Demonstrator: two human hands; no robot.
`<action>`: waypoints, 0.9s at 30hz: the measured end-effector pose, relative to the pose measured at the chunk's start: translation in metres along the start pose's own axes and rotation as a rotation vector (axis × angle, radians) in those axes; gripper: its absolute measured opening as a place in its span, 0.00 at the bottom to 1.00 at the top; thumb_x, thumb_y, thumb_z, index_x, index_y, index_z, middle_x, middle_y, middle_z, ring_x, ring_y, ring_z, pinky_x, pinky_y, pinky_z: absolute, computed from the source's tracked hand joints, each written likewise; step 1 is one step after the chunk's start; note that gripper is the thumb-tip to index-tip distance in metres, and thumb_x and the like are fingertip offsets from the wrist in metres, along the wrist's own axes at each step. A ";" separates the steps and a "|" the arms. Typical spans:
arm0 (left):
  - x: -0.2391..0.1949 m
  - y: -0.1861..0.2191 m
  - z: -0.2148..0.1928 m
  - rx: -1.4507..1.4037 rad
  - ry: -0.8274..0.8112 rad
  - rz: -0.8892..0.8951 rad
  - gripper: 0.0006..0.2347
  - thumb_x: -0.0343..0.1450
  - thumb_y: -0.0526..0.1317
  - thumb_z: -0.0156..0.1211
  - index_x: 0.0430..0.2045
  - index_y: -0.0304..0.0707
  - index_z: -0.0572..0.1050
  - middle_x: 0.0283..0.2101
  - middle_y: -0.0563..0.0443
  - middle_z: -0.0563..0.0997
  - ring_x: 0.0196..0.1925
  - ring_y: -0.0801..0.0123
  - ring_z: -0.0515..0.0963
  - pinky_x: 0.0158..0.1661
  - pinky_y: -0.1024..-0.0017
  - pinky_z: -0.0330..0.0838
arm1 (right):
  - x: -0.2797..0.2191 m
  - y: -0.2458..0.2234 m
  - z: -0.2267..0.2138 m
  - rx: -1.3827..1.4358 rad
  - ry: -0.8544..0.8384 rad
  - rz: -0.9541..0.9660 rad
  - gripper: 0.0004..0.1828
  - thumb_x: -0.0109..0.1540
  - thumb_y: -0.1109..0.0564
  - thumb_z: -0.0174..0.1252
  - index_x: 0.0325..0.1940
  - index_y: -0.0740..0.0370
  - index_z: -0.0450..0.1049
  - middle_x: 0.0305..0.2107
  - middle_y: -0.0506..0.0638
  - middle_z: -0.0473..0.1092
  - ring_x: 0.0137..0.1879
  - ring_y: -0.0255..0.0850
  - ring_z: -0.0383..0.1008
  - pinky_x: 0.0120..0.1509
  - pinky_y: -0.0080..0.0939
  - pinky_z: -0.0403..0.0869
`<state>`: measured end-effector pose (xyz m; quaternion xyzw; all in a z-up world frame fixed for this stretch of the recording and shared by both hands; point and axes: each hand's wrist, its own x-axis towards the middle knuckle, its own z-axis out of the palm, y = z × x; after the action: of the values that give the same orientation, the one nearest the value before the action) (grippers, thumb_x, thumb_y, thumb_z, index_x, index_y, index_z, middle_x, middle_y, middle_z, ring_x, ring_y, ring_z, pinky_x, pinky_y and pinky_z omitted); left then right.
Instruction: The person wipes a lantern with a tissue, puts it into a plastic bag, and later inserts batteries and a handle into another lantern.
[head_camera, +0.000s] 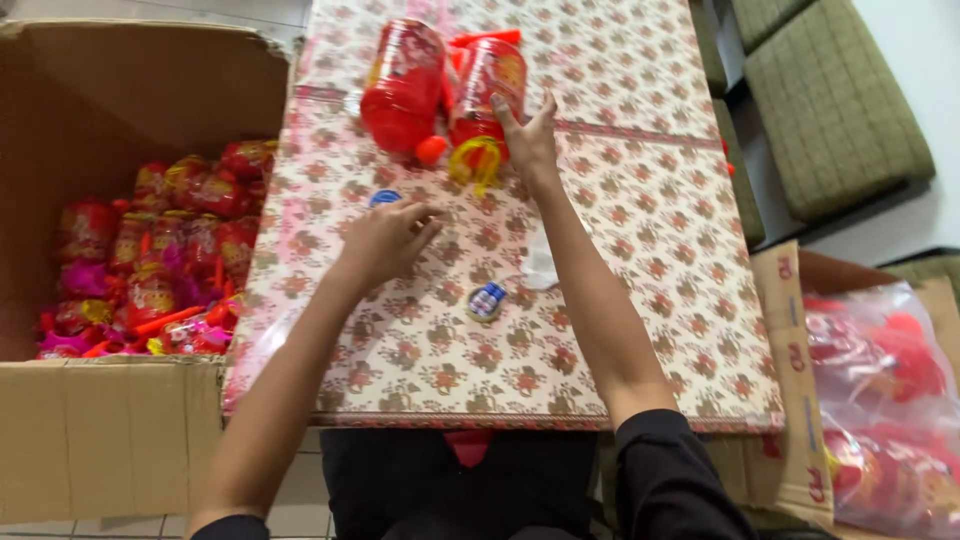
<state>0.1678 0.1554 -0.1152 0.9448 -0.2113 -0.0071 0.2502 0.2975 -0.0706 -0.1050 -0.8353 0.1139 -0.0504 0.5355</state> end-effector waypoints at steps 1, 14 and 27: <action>0.000 -0.005 0.003 -0.001 0.010 -0.004 0.16 0.78 0.52 0.43 0.51 0.53 0.78 0.53 0.53 0.81 0.27 0.67 0.83 0.16 0.76 0.71 | -0.002 -0.006 0.005 -0.003 -0.005 -0.009 0.70 0.48 0.18 0.52 0.80 0.58 0.33 0.71 0.66 0.56 0.69 0.57 0.69 0.63 0.54 0.74; 0.031 -0.005 0.040 -0.375 0.679 0.225 0.07 0.74 0.36 0.58 0.44 0.33 0.74 0.34 0.47 0.78 0.29 0.71 0.73 0.30 0.77 0.70 | -0.103 -0.069 -0.090 0.460 -0.284 -0.265 0.46 0.57 0.34 0.57 0.69 0.64 0.52 0.55 0.59 0.70 0.56 0.51 0.79 0.55 0.43 0.86; 0.042 0.042 0.033 -0.393 0.346 0.142 0.16 0.77 0.49 0.56 0.41 0.30 0.73 0.21 0.54 0.72 0.15 0.78 0.64 0.15 0.83 0.62 | -0.179 -0.081 -0.235 0.956 -0.464 -0.135 0.36 0.45 0.52 0.61 0.57 0.66 0.70 0.52 0.59 0.75 0.57 0.57 0.75 0.63 0.58 0.74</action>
<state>0.1849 0.0899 -0.1200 0.8481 -0.2257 0.1312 0.4611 0.0868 -0.2024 0.0744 -0.4928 -0.0972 0.0551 0.8629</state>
